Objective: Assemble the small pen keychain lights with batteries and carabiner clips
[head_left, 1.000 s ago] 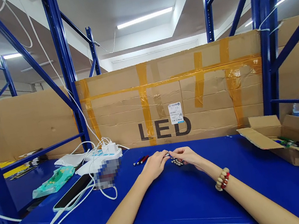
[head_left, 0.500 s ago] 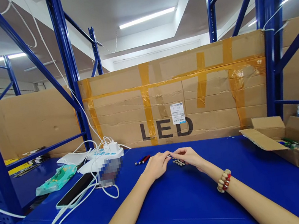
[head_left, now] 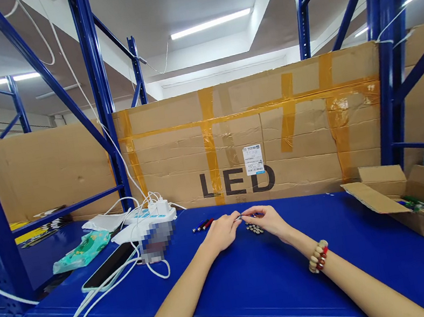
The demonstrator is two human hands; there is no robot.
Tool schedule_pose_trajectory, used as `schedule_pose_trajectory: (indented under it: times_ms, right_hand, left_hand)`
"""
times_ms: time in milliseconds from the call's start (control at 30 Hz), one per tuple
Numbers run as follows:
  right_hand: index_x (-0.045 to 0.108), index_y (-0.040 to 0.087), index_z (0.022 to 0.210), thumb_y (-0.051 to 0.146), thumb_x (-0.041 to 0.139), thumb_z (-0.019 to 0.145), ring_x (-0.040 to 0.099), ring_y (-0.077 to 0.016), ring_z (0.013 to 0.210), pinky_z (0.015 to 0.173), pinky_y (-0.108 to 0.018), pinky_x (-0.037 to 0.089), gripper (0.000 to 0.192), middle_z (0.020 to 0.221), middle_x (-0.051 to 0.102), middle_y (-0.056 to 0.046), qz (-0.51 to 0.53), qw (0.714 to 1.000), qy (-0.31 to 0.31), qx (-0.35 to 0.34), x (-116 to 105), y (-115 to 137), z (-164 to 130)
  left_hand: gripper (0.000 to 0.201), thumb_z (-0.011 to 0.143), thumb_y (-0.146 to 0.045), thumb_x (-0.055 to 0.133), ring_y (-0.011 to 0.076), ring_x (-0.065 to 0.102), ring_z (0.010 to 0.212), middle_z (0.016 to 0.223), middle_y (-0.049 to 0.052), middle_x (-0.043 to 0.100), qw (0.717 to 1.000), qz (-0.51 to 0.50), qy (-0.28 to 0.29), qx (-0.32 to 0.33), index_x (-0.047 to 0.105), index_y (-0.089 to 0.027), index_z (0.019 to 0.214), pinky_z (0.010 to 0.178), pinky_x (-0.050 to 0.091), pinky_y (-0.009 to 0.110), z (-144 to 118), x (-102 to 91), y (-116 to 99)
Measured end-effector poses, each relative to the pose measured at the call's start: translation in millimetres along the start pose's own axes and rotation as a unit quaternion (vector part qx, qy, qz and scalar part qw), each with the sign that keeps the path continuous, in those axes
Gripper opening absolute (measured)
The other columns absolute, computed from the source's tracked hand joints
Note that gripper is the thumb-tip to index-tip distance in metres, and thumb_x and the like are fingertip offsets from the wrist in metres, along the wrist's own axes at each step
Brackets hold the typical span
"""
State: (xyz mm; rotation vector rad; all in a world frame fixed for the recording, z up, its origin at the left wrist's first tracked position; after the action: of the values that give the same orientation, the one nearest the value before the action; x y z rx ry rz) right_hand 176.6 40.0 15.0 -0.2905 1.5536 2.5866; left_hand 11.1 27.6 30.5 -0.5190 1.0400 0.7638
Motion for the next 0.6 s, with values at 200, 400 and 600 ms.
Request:
schedule_pose_trajectory:
  times_ms: [200,400,600]
  right_hand:
    - [0.070,0.013,0.083,0.051,0.069,0.060,0.055,-0.0123,0.056,0.054,-0.027,0.045,0.045,0.082,0.069,-0.009,-0.031,0.999,-0.004,-0.040,3.3,-3.0,2.4]
    - [0.071,0.016,0.074,0.050,0.067,0.064,0.041,-0.0070,0.047,0.045,-0.024,0.037,0.036,0.081,0.063,-0.006,-0.091,0.991,-0.026,-0.095,1.7,1.5,0.3]
    - [0.072,0.020,0.078,0.042,0.065,0.070,0.040,-0.0076,0.047,0.049,-0.025,0.036,0.024,0.081,0.060,-0.003,-0.144,0.981,-0.029,-0.123,-0.5,5.1,-2.3]
  left_hand:
    - [0.023,0.095,-0.029,0.030,0.0205,0.062,0.084,0.088,0.005,0.064,1.000,0.000,-0.001,-0.009,0.051,-0.022,0.102,0.071,0.046,0.027,-0.1,-2.0,-1.1]
    - [0.021,0.095,-0.028,0.031,0.0204,0.062,0.085,0.088,0.004,0.064,1.000,-0.011,-0.005,-0.004,0.049,-0.023,0.104,0.071,0.046,0.027,0.1,-0.9,1.0]
    - [0.020,0.095,-0.029,0.031,0.0206,0.061,0.089,0.092,0.004,0.065,1.000,-0.017,-0.005,-0.001,0.048,-0.024,0.103,0.072,0.046,0.027,1.0,2.7,4.9]
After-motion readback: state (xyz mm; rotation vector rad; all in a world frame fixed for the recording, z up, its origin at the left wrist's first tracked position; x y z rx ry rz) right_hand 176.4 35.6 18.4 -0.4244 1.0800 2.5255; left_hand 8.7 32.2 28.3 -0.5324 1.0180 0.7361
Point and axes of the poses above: each hand's wrist, its own z-axis towards the middle knuckle, its own x-axis out of the palm, y = z × x, the point moved 1 cm from there along z, towards the middle knuckle
